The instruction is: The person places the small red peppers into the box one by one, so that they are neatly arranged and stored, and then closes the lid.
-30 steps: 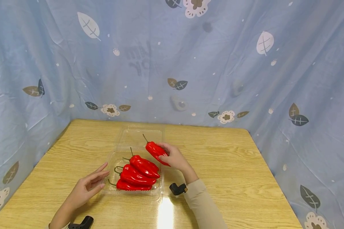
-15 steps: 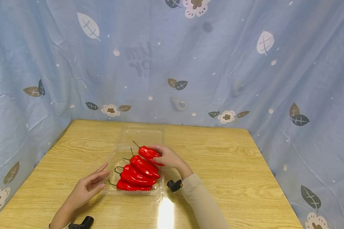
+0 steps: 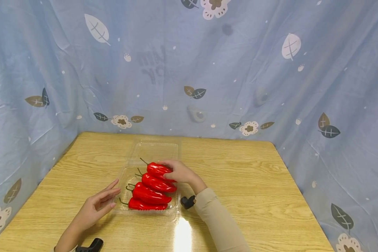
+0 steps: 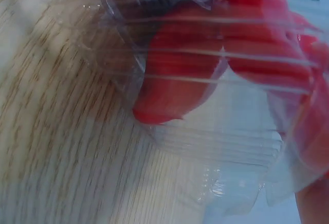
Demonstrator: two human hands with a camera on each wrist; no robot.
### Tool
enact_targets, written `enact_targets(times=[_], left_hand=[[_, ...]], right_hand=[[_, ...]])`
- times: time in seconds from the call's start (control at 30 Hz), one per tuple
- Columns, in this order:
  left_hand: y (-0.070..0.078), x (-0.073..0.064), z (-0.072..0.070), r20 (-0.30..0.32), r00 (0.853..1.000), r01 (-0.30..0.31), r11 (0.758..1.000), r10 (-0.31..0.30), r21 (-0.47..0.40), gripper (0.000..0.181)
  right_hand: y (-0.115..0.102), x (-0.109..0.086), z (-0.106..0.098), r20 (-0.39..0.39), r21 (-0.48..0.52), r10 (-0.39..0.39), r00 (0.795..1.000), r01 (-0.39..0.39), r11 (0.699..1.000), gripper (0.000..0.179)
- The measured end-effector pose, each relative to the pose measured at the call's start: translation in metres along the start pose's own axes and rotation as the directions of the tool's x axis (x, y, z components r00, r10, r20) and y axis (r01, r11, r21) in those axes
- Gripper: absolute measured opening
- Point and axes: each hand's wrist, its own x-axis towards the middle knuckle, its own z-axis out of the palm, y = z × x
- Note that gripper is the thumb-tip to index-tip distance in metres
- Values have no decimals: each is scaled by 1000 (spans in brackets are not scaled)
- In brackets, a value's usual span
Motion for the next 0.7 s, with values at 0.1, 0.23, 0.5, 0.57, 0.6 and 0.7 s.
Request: enact_targets(times=[0.1, 0.23, 0.5, 0.57, 0.6, 0.7], left_hand=[[0, 0, 0, -4, 1000, -4, 1000, 4, -1, 39], [0, 0, 0, -4, 1000, -7, 1000, 7, -8, 40], [-1, 0, 0, 0, 1000, -1, 1000, 1, -6, 40], [-1, 0, 0, -1, 1000, -2, 1000, 2, -8, 40], [-1, 0, 0, 0, 1000, -3, 1000, 3, -7, 40], [-2, -1, 0, 0, 1000, -5, 1000, 5, -2, 40]], right_hand=[[-1, 2, 1, 17, -23, 7, 1000, -7, 1000, 52], [0, 4, 3, 49, -69, 5, 999, -2, 998, 53], [-1, 8, 8, 73, -109, 27, 997, -19, 994, 55], [-2, 9, 9, 76, -114, 33, 997, -24, 993, 55], [-2, 9, 9, 77, -119, 35, 996, -26, 993, 55], [-3, 9, 10, 74, -129, 39, 996, -29, 991, 55]])
